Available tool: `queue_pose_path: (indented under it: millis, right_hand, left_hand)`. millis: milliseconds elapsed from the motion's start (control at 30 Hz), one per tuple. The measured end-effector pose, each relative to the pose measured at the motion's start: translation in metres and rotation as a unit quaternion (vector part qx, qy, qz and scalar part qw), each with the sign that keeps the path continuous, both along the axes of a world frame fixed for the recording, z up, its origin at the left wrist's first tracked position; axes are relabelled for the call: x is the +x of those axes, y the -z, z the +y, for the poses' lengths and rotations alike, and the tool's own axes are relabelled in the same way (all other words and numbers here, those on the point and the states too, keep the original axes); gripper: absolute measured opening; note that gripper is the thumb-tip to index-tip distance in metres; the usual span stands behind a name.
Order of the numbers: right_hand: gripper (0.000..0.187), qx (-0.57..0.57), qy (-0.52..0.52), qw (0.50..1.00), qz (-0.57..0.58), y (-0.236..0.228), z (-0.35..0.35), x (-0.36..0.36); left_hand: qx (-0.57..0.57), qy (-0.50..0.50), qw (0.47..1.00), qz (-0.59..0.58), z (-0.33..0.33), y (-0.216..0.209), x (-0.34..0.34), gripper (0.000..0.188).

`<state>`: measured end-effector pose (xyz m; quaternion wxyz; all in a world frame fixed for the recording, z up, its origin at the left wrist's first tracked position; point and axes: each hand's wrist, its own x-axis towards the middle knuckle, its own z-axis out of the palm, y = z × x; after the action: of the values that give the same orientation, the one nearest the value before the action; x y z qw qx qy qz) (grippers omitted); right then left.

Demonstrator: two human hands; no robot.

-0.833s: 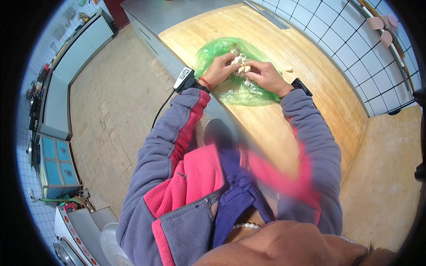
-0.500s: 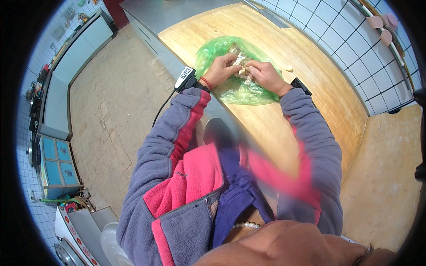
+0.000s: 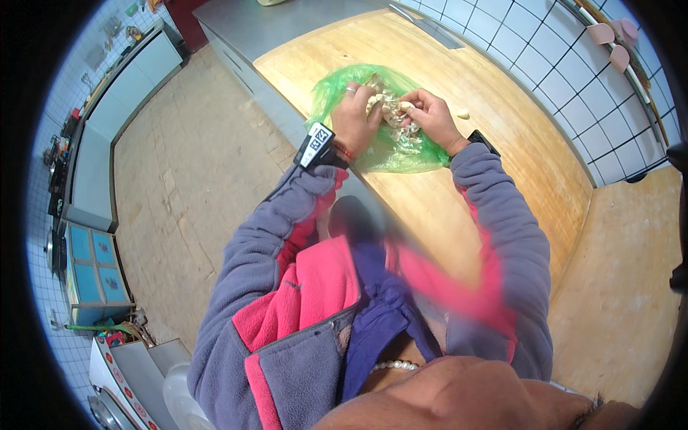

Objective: The person opens a green plastic bag on a wooden countertop and peels garlic cloves by hand, separating the skins and placing the peeled cloves on the board.

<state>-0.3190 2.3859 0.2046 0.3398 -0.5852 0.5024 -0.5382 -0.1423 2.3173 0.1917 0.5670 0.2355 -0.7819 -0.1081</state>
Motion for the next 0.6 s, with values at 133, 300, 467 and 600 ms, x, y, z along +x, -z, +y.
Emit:
queue_pose_path:
  millis: [133,300,467,600]
  right_hand:
    - [0.016,-0.085,0.021,0.996,0.012,0.001,0.004,0.008]
    - [0.017,-0.166,0.073,0.960,0.212,-0.007,0.011,0.015]
    - [0.013,-0.141,0.079,0.959,0.234,-0.009,0.014,0.017]
    - [0.011,-0.104,0.076,0.984,0.119,-0.004,0.012,0.018]
  left_hand:
    - [0.343,0.233,0.910,-0.009,0.012,-0.003,-0.010,0.015]
    - [0.458,0.271,0.843,0.076,0.011,0.003,-0.013,0.013]
    - [0.468,0.325,0.814,0.112,0.007,0.010,-0.013,0.013]
    - [0.505,0.425,0.733,0.167,0.004,0.012,-0.011,0.020]
